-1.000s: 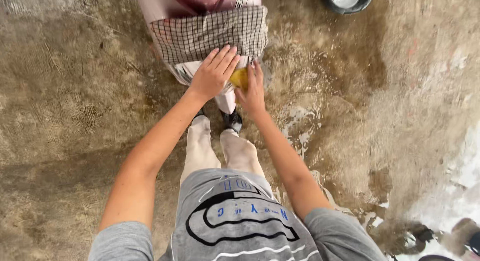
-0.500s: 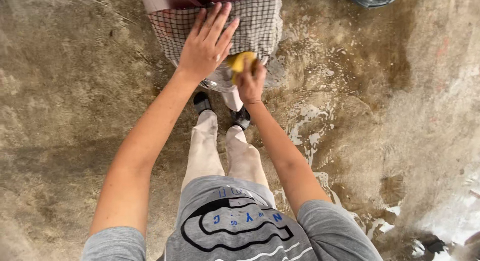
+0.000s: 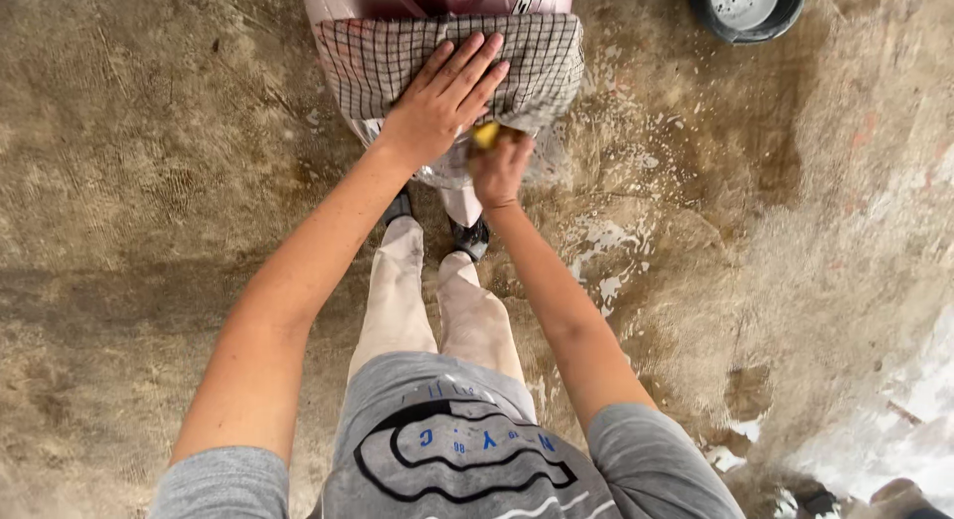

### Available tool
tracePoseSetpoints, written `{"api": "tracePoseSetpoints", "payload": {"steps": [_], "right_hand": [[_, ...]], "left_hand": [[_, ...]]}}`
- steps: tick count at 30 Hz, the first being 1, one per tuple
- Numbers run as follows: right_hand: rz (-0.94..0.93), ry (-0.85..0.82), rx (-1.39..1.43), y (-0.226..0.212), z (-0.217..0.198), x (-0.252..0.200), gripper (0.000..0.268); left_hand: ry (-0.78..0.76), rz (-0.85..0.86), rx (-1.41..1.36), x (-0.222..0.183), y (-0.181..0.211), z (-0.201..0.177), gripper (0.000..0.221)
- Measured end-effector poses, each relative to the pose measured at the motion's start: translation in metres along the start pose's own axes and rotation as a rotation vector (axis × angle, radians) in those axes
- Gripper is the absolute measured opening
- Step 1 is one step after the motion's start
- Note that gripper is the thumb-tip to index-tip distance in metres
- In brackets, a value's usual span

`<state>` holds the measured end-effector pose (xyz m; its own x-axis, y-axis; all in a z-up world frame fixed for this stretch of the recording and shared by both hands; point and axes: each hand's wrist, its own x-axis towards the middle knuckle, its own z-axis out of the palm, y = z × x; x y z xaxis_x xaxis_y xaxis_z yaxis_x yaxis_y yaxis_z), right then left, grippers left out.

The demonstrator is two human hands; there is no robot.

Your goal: The person sprays a cleaning solution from a pump-action bottle onto a pink scooter, covering the seat, body panels, and handlebars. They then use a yellow sponge to scrub the scooter's surfaces, including the front fairing and side panels, generating soap suds.

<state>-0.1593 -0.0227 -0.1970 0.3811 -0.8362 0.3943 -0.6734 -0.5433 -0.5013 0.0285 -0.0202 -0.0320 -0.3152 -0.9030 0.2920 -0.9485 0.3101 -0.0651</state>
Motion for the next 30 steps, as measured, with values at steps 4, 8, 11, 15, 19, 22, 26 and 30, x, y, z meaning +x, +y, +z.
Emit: {"api": "tracePoseSetpoints", "payload": {"steps": [4, 8, 11, 15, 19, 22, 26, 30], "right_hand": [[-0.589, -0.005, -0.017, -0.036, -0.036, -0.022, 0.037], [-0.067, -0.387, 0.058, 0.003, -0.048, 0.015, 0.024], [0.094, -0.116, 0.124, 0.010, -0.070, 0.036, 0.044], [0.197, -0.002, 0.200, -0.011, -0.086, 0.038, 0.058], [0.177, -0.078, 0.168, -0.003, -0.070, 0.057, 0.042], [0.184, -0.086, 0.105, 0.011, -0.063, 0.063, 0.047], [0.105, 0.009, -0.036, 0.043, -0.061, 0.049, 0.032], [0.762, -0.099, 0.372, 0.080, -0.089, 0.062, 0.066]], "left_hand": [[0.006, 0.000, 0.022, 0.000, 0.001, 0.000, 0.058], [0.000, -0.032, 0.037, 0.004, 0.008, -0.008, 0.060], [0.042, -0.067, -0.015, 0.007, 0.014, -0.011, 0.060], [0.051, -0.050, -0.011, 0.007, 0.016, -0.012, 0.060], [-0.026, -0.017, 0.122, 0.005, 0.012, -0.009, 0.074], [-0.002, 0.034, 0.075, 0.003, 0.013, -0.003, 0.080], [-0.150, 0.057, 0.019, 0.004, 0.013, -0.002, 0.087], [-0.202, 0.079, 0.328, 0.009, 0.017, -0.007, 0.098]]}}
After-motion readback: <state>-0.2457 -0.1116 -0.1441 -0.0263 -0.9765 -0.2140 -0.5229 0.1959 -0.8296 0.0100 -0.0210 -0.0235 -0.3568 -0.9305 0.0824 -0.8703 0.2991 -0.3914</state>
